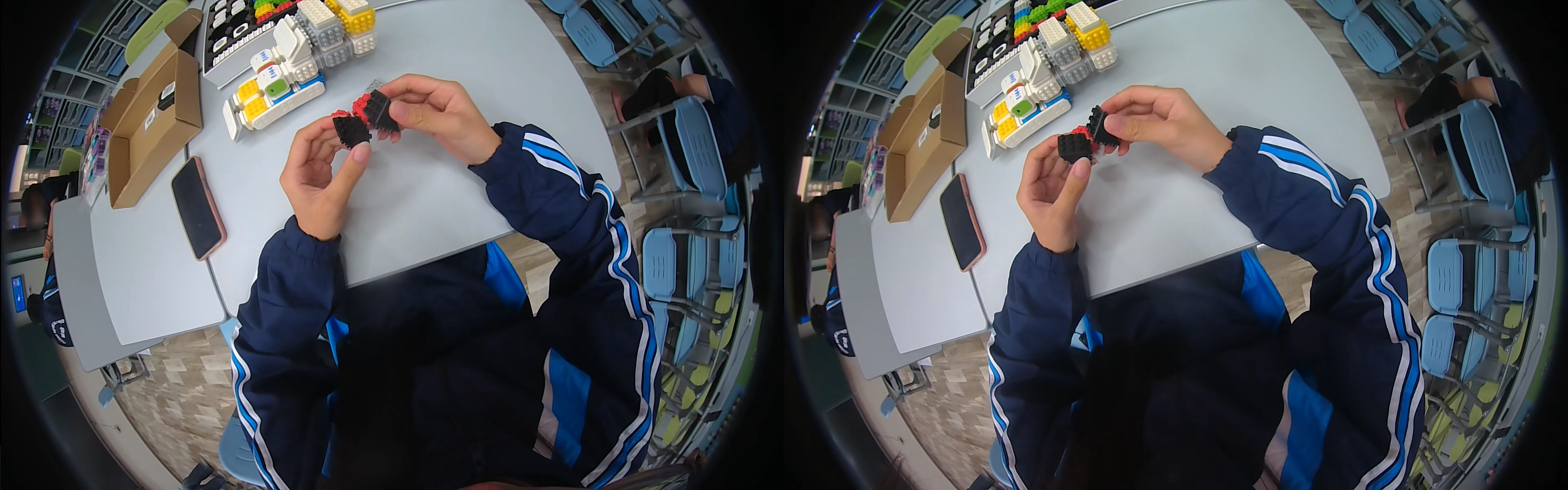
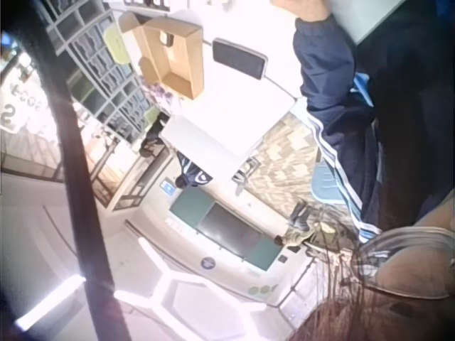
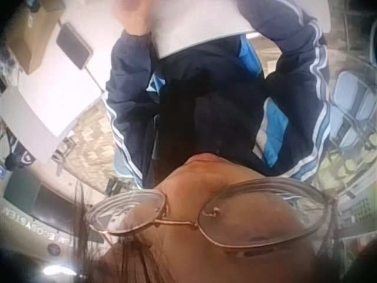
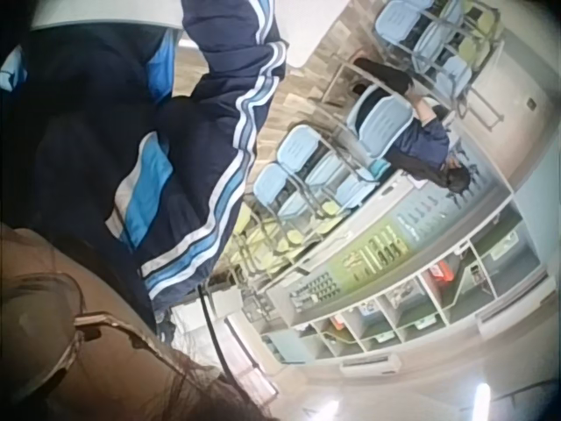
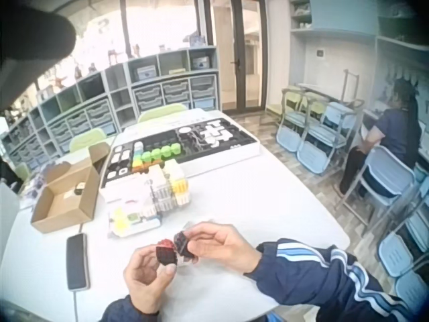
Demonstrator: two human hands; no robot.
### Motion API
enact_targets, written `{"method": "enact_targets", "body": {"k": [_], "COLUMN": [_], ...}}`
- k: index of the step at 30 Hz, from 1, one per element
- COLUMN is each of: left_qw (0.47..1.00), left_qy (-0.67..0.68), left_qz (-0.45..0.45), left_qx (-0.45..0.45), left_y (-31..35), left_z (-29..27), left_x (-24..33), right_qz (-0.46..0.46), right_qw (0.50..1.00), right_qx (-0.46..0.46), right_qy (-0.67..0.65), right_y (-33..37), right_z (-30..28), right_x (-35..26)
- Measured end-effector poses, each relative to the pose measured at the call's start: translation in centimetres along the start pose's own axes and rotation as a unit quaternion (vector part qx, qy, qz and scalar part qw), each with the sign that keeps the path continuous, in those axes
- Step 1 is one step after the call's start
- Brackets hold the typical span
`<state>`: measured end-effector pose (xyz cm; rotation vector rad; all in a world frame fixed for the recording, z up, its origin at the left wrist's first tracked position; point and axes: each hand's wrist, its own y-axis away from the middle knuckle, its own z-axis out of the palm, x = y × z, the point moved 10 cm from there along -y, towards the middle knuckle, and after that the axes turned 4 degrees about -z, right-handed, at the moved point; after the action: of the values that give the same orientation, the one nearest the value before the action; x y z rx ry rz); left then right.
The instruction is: The person assembles and disassembles small plastic building blocks on a table. They connect red, gray, and yellow pieces into small structures, then separate them and reorganize the components on the table surface.
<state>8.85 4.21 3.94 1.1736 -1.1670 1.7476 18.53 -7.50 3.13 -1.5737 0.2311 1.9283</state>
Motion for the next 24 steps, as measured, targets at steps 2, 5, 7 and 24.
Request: {"method": "enact_targets", "body": {"k": [2,5,7,24], "left_qw": [1.000,0.999,0.999,0.995], "left_qy": [-0.001,0.000,0.004,0.022], "left_qz": [-0.018,-0.036,-0.040,-0.089], "left_qx": [0.011,0.021,0.021,0.027], "left_y": [-0.1,-0.1,-0.2,-0.2], "left_z": [0.0,-0.1,-0.1,-0.4], "left_x": [-0.2,-0.5,-0.7,-2.2], "right_qz": [0.002,0.003,0.000,0.011], "right_qw": [1.000,0.999,0.999,0.999], "right_qx": [0.020,0.022,0.025,0.040], "right_qy": [-0.008,-0.023,-0.019,-0.008], "right_y": [0.1,0.1,0.1,0.0], "right_z": [-0.1,0.3,0.2,0.0], "right_x": [0.1,0.2,0.2,0.6]}}
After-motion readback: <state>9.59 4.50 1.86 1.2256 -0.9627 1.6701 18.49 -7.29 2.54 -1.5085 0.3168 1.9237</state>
